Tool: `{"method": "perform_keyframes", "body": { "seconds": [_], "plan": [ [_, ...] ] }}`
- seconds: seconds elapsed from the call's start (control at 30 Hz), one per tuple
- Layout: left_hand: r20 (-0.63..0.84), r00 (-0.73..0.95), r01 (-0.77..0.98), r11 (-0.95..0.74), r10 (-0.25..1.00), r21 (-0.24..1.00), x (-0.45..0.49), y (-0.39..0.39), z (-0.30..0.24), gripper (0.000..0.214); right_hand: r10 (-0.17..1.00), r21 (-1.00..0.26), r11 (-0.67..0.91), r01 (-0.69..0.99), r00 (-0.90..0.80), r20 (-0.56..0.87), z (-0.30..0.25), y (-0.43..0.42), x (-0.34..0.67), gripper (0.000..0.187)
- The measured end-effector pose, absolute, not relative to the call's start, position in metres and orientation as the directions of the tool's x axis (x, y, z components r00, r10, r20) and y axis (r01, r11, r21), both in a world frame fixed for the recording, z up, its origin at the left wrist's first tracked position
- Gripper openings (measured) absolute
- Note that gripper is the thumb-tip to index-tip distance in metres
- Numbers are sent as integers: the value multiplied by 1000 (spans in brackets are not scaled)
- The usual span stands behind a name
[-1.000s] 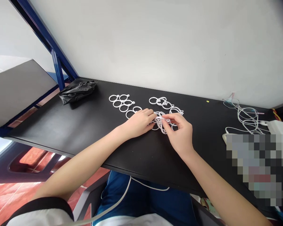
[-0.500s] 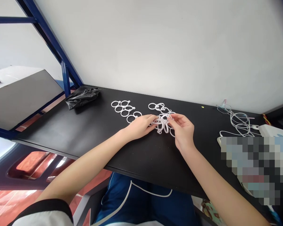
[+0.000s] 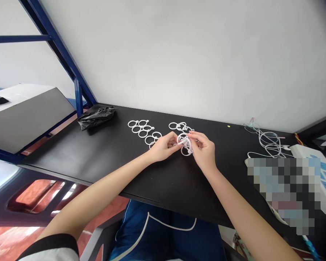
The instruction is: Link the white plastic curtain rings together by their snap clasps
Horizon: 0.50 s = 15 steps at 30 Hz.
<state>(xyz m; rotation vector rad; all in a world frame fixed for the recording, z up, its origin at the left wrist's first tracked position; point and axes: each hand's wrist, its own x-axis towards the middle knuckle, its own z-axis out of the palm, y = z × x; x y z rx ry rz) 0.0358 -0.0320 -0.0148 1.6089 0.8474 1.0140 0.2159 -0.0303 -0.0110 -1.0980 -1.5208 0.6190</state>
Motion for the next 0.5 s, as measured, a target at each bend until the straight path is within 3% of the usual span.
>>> {"method": "perform_keyframes", "body": {
  "seconds": [0.1, 0.23, 0.4, 0.5],
  "plan": [
    [207, 370, -69, -195, 906, 978, 41, -30, -17, 31, 869, -791, 457, 407, -14, 495, -9, -33, 215, 26],
    [211, 305, -167, -166, 929, 972, 44, -26, -18, 32, 923, -909, 340, 242, 98, 372, -7, -31, 214, 50],
    [179, 238, -212, -129, 955, 969, 44, -22, -19, 32, 950, -973, 223, 58, 211, 230, -5, -25, 215, 27],
    [158, 241, -174, -118, 958, 978, 44, -22, -20, 32, 937, -970, 239, 40, 253, 241, -6, -23, 216, 26]
  ]
}}
